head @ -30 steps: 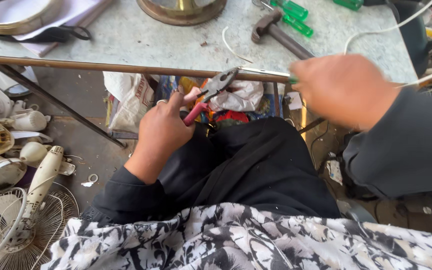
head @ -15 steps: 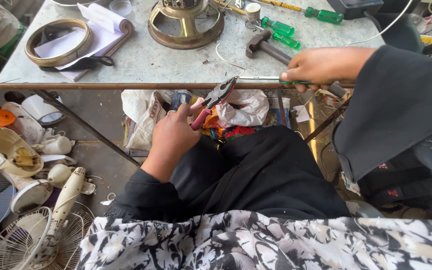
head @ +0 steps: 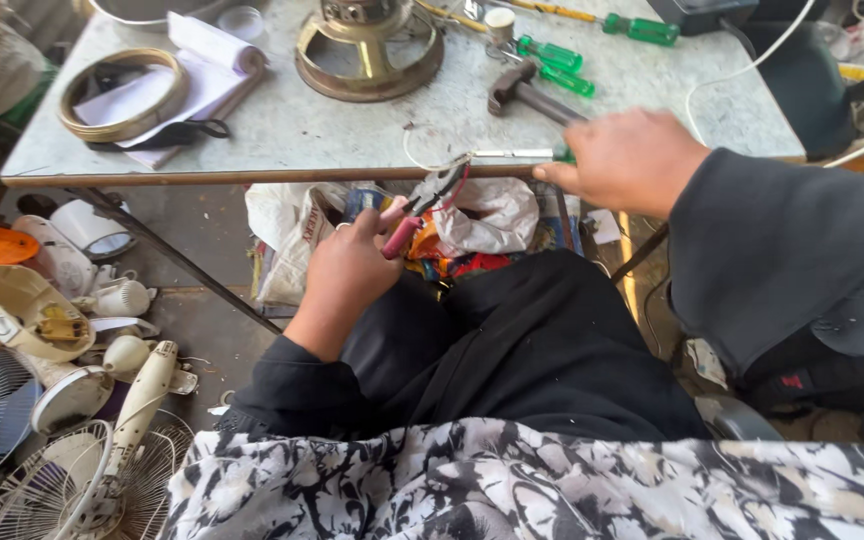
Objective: The person uses a hammer and pliers to work on electrical components, including a speaker and wires, by hammering at a connection and then stripping or crimping wires with pliers.
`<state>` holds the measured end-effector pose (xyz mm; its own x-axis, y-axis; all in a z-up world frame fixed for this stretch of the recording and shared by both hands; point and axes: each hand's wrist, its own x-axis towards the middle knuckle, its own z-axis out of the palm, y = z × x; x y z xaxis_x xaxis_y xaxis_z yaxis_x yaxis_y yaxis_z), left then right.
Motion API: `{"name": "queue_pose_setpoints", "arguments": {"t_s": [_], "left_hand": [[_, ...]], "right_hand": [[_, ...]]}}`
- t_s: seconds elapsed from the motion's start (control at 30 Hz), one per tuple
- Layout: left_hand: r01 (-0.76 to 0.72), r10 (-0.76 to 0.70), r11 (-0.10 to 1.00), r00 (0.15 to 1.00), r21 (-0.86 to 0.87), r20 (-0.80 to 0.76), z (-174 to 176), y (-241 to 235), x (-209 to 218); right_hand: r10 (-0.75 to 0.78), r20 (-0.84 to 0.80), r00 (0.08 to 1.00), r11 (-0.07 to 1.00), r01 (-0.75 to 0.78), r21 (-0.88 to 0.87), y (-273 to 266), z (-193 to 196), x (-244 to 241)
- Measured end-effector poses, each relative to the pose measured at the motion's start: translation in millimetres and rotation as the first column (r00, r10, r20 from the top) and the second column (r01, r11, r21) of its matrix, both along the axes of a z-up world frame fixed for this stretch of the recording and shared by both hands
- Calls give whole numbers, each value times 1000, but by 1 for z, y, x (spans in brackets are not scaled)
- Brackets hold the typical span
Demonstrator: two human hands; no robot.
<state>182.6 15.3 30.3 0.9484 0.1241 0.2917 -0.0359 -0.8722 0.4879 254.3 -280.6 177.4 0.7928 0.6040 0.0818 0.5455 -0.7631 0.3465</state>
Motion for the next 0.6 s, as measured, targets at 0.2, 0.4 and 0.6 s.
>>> {"name": "queue_pose_setpoints", "arguments": {"t_s": [0.2,0.4,0.6], "left_hand": [[45,-45,999,999,-29,15,-3,3,4],[6,-8,1000,993,-20,-118,-1,3,4],[-4,-4,999,977,-38,-215,0,3,5]], "right_hand": [[251,283,926,959,-278,57,-11,-8,3],[269,452,851,956,-179,-231,-4,-7,-1],[231,330,915,973,-224,-60,-2,-15,1]]}}
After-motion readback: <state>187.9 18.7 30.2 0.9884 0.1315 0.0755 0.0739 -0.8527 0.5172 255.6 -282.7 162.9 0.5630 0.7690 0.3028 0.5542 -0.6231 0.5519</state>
